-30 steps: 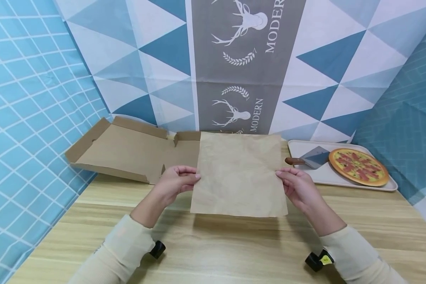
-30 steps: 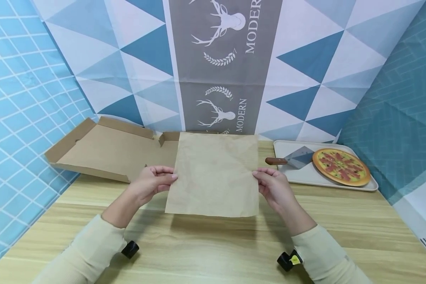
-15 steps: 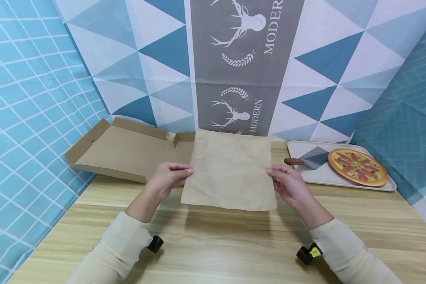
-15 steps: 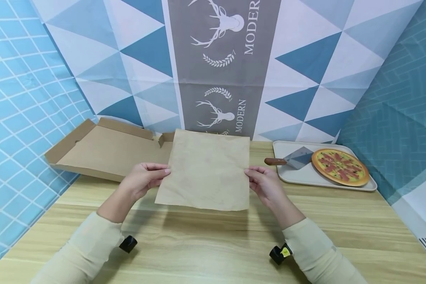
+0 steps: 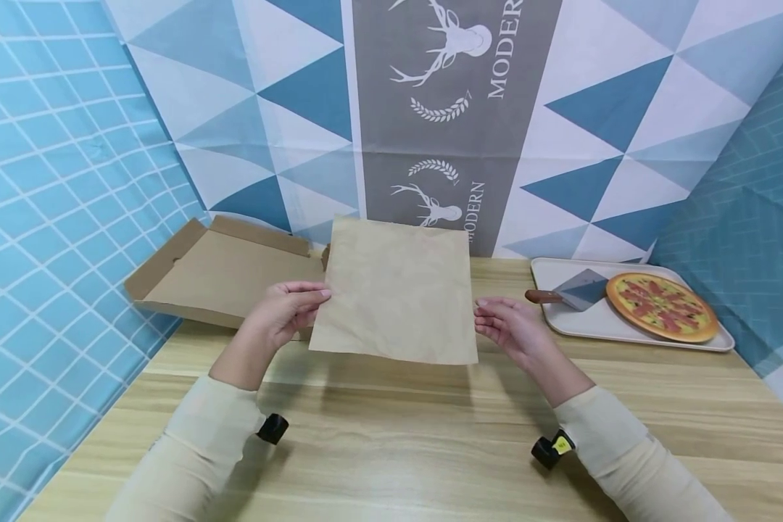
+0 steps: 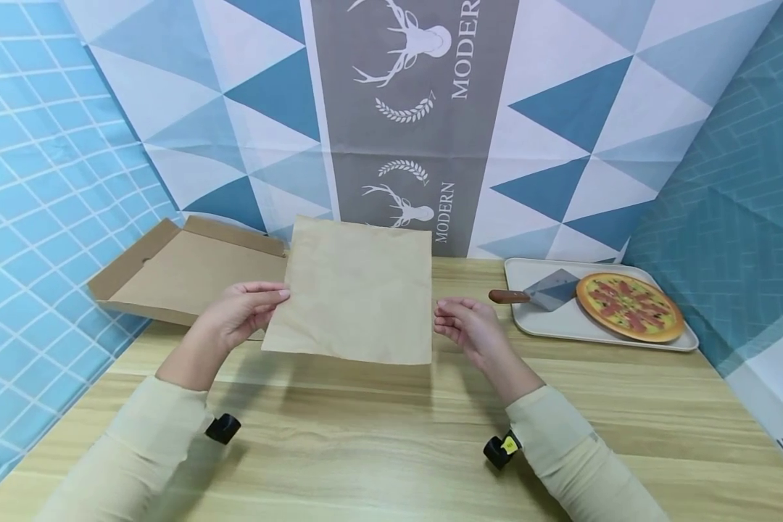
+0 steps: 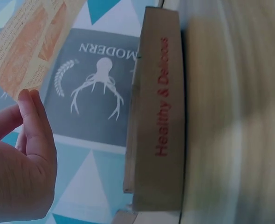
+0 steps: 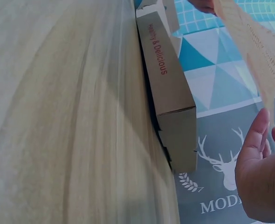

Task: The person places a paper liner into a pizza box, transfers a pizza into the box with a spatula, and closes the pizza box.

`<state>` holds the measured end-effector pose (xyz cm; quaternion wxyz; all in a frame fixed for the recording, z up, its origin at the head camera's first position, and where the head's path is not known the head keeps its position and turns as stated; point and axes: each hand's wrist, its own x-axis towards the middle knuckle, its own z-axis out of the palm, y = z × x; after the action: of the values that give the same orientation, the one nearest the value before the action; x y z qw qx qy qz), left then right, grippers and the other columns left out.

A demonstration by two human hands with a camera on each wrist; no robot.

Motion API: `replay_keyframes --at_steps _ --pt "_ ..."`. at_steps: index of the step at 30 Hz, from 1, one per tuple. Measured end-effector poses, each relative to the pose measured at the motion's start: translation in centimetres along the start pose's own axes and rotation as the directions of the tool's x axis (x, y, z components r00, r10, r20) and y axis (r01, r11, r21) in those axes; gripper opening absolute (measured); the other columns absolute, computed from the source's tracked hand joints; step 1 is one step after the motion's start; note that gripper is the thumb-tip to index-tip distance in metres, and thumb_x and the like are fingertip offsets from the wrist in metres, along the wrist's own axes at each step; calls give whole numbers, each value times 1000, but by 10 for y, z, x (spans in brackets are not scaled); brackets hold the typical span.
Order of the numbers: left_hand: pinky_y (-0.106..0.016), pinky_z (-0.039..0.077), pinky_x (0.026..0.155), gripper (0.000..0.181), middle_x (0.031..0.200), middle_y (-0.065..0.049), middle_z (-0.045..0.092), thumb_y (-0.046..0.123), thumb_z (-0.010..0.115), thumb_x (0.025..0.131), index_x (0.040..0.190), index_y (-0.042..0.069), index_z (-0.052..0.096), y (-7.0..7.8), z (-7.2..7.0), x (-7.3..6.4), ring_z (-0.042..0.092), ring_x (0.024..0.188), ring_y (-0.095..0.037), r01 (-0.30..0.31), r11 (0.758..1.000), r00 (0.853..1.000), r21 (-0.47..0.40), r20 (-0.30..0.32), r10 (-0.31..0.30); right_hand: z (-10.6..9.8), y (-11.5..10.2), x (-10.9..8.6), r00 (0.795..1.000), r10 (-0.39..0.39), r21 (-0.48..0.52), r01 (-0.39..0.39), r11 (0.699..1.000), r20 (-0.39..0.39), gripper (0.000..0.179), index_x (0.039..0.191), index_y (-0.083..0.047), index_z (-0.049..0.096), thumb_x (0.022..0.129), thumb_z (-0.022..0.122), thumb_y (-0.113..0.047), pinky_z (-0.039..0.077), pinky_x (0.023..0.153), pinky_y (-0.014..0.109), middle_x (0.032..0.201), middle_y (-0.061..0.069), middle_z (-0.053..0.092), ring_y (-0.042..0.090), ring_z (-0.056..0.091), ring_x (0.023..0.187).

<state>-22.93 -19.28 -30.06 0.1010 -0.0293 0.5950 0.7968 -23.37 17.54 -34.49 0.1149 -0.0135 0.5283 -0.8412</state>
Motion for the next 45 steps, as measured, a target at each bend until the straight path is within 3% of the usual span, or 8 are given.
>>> replay_keyframes --at_steps 9,11,15,19,23,34,40,45 --pt "-15 52 58 22 74 0 71 -4 63 92 79 11 74 23 -9 8 66 63 -5 25 999 998 34 -62 -23 -5 8 14 1000 17 -71 -17 997 2 9 105 4 56 98 51 0 56 75 27 84 5 65 15 65 75" --pt "-16 52 59 23 75 0 71 -3 62 92 79 11 74 29 -11 10 67 65 -5 27 999 997 47 -66 -24 -6 10 19 1000 24 -122 -23 992 4 22 117 10 49 98 52 -1 55 79 29 90 6 64 15 64 80" --pt "-16 53 61 24 75 -1 71 -3 61 93 78 10 74 37 -16 16 68 66 -6 34 998 997 61 -75 -30 -5 14 31 999 46 -251 -39 967 23 47 136 17 34 99 53 -5 52 90 35 117 20 54 23 62 100" --pt "-17 53 61 26 74 -1 71 -3 61 93 76 10 74 42 -20 20 68 66 -6 56 997 995 62 -91 -50 -1 18 43 997 74 -327 -60 943 30 51 139 17 32 99 53 -7 47 98 40 138 32 39 40 49 122" --pt "-17 53 62 29 73 0 71 -4 60 93 73 11 75 45 -25 24 67 65 -6 68 996 993 62 -103 -61 6 19 55 995 94 -358 -78 930 28 51 142 16 31 100 51 -7 43 101 42 144 33 33 45 41 129" --pt "-18 53 61 23 71 -2 71 -2 64 91 73 8 74 52 -29 41 68 64 -8 85 995 987 60 -140 -76 22 30 77 989 147 -412 -127 902 17 53 143 15 30 99 52 -5 42 101 48 141 32 41 43 48 124" --pt "-19 54 60 21 69 -2 71 -1 65 91 73 8 72 59 -19 52 67 62 -8 117 987 980 111 -173 -97 22 35 81 987 163 -412 -152 899 -9 53 143 13 33 98 54 -6 46 98 45 138 31 45 39 54 119" --pt "-19 54 61 7 70 -1 70 1 68 90 85 7 69 64 -8 60 65 60 -8 138 974 973 180 -209 -99 22 36 81 987 159 -405 -149 902 -10 51 142 12 36 97 56 -6 49 94 45 129 28 54 27 63 99"
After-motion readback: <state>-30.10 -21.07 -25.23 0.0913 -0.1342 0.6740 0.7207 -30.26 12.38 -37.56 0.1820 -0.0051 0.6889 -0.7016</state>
